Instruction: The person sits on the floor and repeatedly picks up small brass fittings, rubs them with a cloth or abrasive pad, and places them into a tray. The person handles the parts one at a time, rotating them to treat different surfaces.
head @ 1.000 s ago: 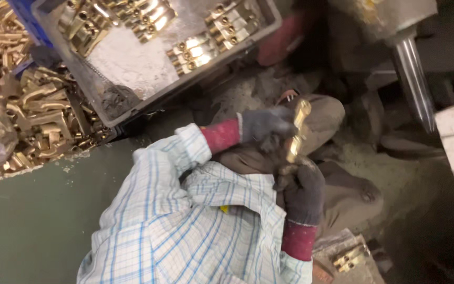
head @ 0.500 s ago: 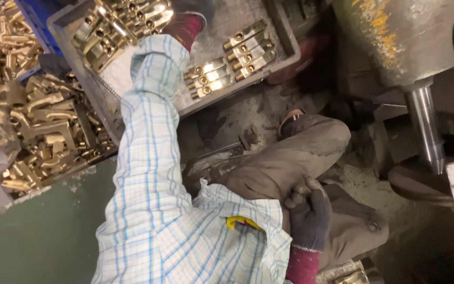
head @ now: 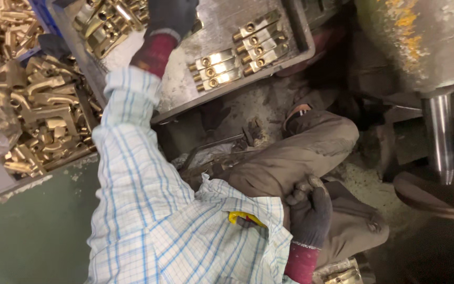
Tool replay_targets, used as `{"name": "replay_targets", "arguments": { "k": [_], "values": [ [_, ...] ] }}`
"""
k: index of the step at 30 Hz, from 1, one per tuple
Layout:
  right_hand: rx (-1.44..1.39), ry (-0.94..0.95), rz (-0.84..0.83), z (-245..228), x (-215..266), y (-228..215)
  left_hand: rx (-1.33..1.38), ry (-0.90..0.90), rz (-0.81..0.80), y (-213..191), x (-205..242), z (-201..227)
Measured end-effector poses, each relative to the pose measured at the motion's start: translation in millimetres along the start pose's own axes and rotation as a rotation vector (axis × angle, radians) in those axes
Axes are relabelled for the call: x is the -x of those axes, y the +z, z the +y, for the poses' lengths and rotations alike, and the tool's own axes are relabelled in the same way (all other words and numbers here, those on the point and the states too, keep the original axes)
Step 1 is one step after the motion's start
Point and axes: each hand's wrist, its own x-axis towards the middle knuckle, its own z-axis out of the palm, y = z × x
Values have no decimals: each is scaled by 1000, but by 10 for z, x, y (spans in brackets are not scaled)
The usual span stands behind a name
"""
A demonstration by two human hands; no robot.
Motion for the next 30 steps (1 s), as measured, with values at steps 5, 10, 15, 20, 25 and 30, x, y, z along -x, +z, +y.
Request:
{"name": "replay_targets", "arguments": {
  "k": [5, 10, 15, 20, 25, 30],
  "values": [
    [-31, 14, -92, 5, 24, -7, -38, -16, 40, -458, 862, -54],
    [9, -15, -82, 23, 53, -57, -195, 56, 81, -410, 1097, -8],
    [27, -47, -64, 56, 52, -94, -207, 160, 108, -285, 1023, -36],
    [10, -49, -22, 43, 74, -93, -334, 177, 44, -68, 955, -117],
    [27, -32, 17, 44, 77, -41, -377, 156, 59, 74, 898, -221],
    [8, -17, 40, 25, 105, -23, -244, 23, -28, 4, 892, -180]
  ]
}}
